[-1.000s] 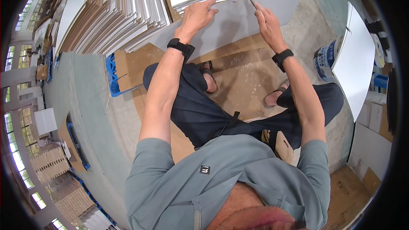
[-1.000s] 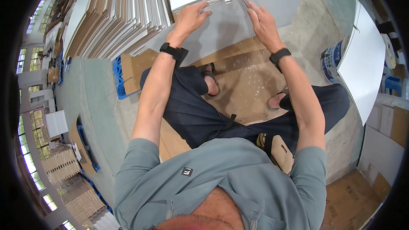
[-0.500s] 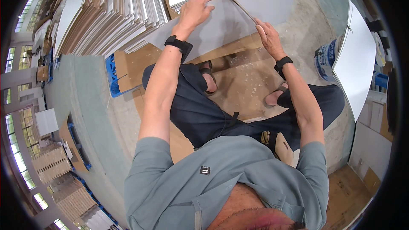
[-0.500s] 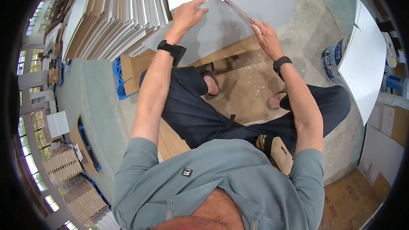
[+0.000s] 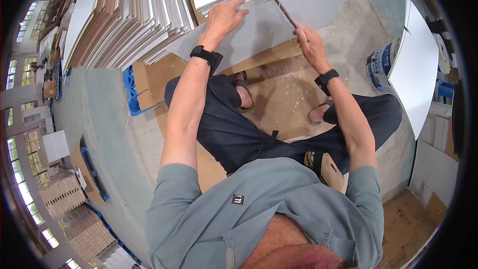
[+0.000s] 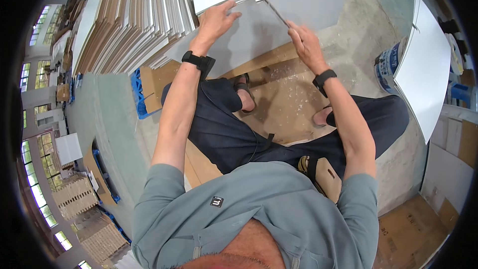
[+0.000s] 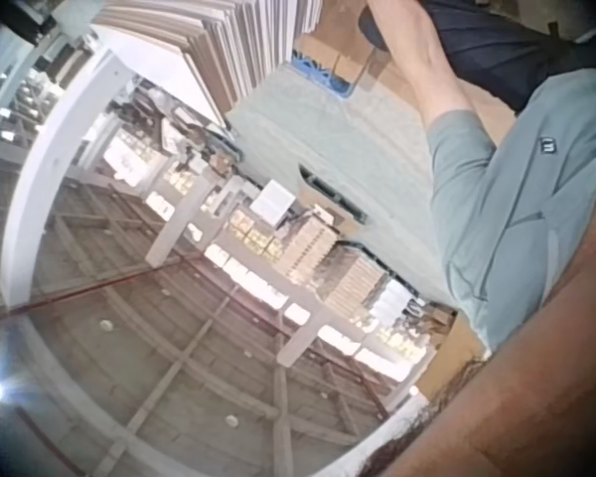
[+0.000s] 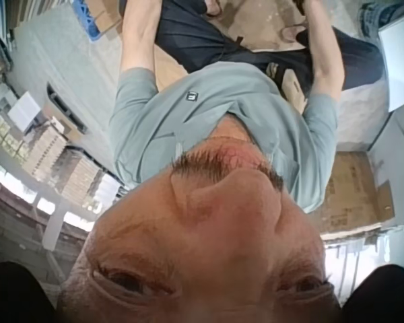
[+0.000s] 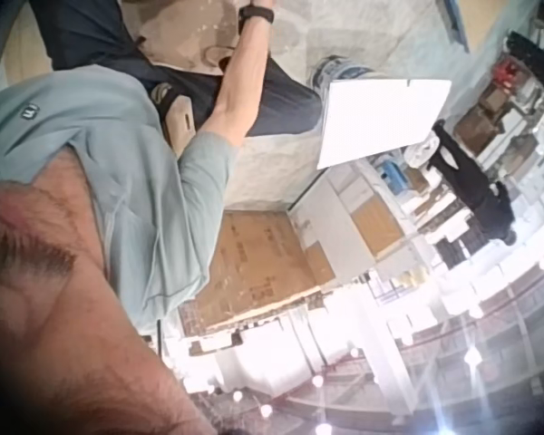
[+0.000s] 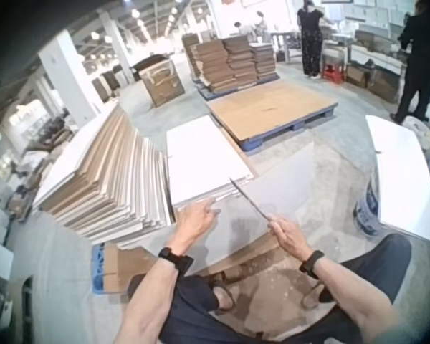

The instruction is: Sanding the edges of white furniture panels using a manual sanding block.

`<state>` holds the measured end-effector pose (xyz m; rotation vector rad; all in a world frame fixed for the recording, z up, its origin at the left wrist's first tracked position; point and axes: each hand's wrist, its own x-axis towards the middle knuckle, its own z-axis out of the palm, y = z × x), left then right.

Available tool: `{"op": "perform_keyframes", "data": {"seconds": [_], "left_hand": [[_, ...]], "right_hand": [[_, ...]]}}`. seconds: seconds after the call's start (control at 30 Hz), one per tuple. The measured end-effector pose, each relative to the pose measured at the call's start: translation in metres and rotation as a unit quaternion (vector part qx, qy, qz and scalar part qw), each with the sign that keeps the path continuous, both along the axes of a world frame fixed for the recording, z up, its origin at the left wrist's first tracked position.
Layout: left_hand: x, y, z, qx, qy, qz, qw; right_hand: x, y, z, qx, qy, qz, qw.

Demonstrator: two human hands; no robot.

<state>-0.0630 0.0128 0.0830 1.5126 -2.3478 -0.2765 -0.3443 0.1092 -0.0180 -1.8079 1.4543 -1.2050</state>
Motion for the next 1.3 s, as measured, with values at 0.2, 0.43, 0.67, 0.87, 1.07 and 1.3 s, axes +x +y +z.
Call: {"op": "perform_keyframes", "data": {"seconds": [0.2,0.43,0.67,0.87,1.07,1.3], "left_hand": [[-0.001,0.003,-0.002,0.027,-0.024,0.013,0.999],[0.000,0.005,-0.001,0.003,-0.013,-0.004,1.000],[-0.001,0.001,-0.002,-0.016,0.000,-0.001,1.000],[-0.001,0.007,-0.003,-0.017,-0.003,-0.007,1.000],[-0.001,0.006,-0.002,-0.024,-0.004,-0.017,1.000],[0.000,0.004,-0.002,-0.003,0.000,-0.011,1.000]], "right_hand": [[0.007,-0.016,-0.002,-0.068,0.066,-0.031,0.995],[-0.003,-0.058,0.061,-0.009,-0.050,-0.027,0.998],[-0.008,0.022,-0.009,0.020,0.030,-0.022,0.999],[-0.017,-0.015,-0.009,-0.071,0.038,-0.021,0.996],[-0.012,-0.054,0.029,-0.123,0.046,0.003,0.991],[-0.017,-0.002,0.005,-0.015,-0.039,-0.040,0.998]]}}
